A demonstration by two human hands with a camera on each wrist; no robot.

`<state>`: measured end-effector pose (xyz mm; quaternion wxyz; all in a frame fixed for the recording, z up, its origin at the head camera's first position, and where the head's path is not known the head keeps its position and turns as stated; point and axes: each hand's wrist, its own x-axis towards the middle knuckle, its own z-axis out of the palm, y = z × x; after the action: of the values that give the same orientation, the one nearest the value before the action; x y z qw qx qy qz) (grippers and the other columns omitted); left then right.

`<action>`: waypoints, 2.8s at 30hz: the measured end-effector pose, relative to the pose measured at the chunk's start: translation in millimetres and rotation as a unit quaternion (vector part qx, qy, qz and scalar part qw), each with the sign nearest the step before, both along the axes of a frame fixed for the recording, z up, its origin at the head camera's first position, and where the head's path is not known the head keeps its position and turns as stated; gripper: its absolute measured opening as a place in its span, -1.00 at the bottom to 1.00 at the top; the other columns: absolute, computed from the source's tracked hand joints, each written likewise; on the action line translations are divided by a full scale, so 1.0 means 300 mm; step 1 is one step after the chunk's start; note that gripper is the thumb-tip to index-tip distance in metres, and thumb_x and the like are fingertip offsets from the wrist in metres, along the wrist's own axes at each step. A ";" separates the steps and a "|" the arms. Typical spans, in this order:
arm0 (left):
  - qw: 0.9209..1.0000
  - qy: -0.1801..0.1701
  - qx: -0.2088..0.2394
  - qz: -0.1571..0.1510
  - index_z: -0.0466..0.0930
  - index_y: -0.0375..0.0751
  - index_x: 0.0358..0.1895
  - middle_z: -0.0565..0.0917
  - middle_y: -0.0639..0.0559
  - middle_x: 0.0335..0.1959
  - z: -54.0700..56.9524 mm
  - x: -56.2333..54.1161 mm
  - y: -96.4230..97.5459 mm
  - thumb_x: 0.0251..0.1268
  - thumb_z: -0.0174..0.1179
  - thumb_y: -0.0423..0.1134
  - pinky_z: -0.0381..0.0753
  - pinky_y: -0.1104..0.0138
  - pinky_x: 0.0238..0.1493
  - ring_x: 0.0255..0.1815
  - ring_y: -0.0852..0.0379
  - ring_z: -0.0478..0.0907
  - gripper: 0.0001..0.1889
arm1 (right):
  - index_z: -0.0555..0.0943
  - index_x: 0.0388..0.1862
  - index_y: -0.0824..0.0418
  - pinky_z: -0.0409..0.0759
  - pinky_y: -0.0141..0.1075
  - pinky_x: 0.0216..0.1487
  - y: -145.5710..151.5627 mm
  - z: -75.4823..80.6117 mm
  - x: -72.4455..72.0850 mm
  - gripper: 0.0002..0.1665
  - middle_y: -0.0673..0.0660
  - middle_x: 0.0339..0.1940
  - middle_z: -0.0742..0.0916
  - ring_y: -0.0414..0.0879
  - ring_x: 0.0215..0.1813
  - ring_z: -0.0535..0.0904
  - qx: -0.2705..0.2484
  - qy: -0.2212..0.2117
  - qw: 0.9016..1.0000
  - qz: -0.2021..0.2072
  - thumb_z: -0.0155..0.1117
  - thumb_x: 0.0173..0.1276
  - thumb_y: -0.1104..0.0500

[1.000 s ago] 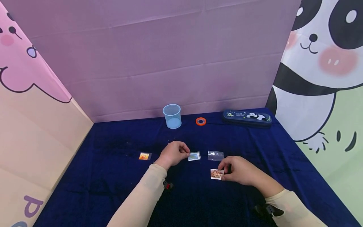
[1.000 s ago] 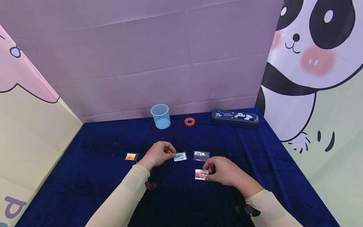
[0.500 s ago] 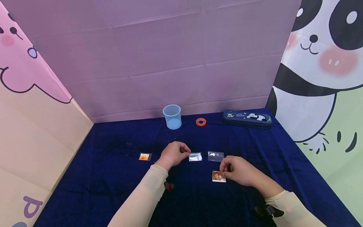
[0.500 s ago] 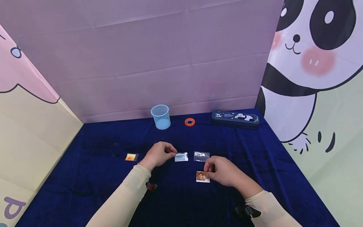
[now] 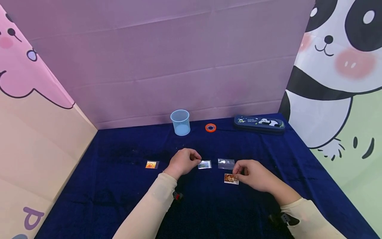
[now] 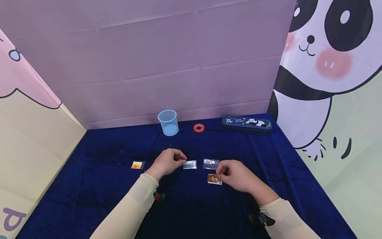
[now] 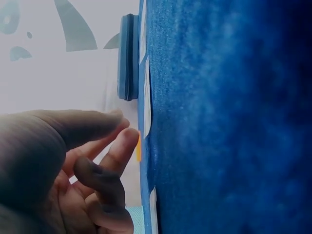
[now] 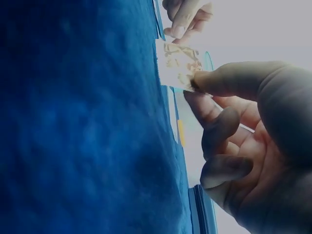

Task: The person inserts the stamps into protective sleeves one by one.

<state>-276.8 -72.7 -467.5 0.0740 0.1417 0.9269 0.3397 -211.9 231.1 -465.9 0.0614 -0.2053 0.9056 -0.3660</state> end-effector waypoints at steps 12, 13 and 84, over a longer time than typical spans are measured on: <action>0.999 0.006 0.004 -0.033 0.76 0.14 -0.17 0.64 0.22 -0.30 0.036 0.005 0.044 0.43 0.40 -0.07 0.58 0.25 -0.19 -0.29 0.17 0.56 -0.96 | 0.71 -0.21 0.06 0.44 -0.29 -0.53 0.054 0.027 -0.012 -0.92 -0.02 -0.35 0.68 -0.12 -0.51 0.45 -0.017 0.021 0.998 -0.054 0.41 0.43 0.25; 0.999 0.005 0.005 -0.037 0.76 0.13 -0.16 0.65 0.22 -0.30 0.041 0.005 0.053 0.43 0.40 -0.07 0.58 0.25 -0.19 -0.29 0.16 0.56 -0.95 | 0.71 -0.20 0.07 0.43 -0.28 -0.53 0.063 0.029 -0.015 -0.94 -0.01 -0.35 0.68 -0.11 -0.51 0.45 -0.016 0.023 0.998 -0.062 0.41 0.44 0.24; 0.982 0.129 0.140 0.015 0.79 0.18 -0.16 0.72 0.34 -0.24 0.139 0.012 0.094 0.41 0.42 -0.10 0.50 0.29 -0.50 -0.53 0.18 0.48 -0.96 | 0.73 -0.06 0.17 0.57 -0.28 -0.42 0.139 0.077 -0.040 -0.78 0.16 -0.24 0.76 -0.01 -0.32 0.56 -0.079 0.077 0.975 -0.192 0.35 0.56 0.04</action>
<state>-273.2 -44.6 -425.7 -0.0722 0.1796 0.8741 0.4455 -223.9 272.8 -442.9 -0.0960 -0.0597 0.8984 -0.4244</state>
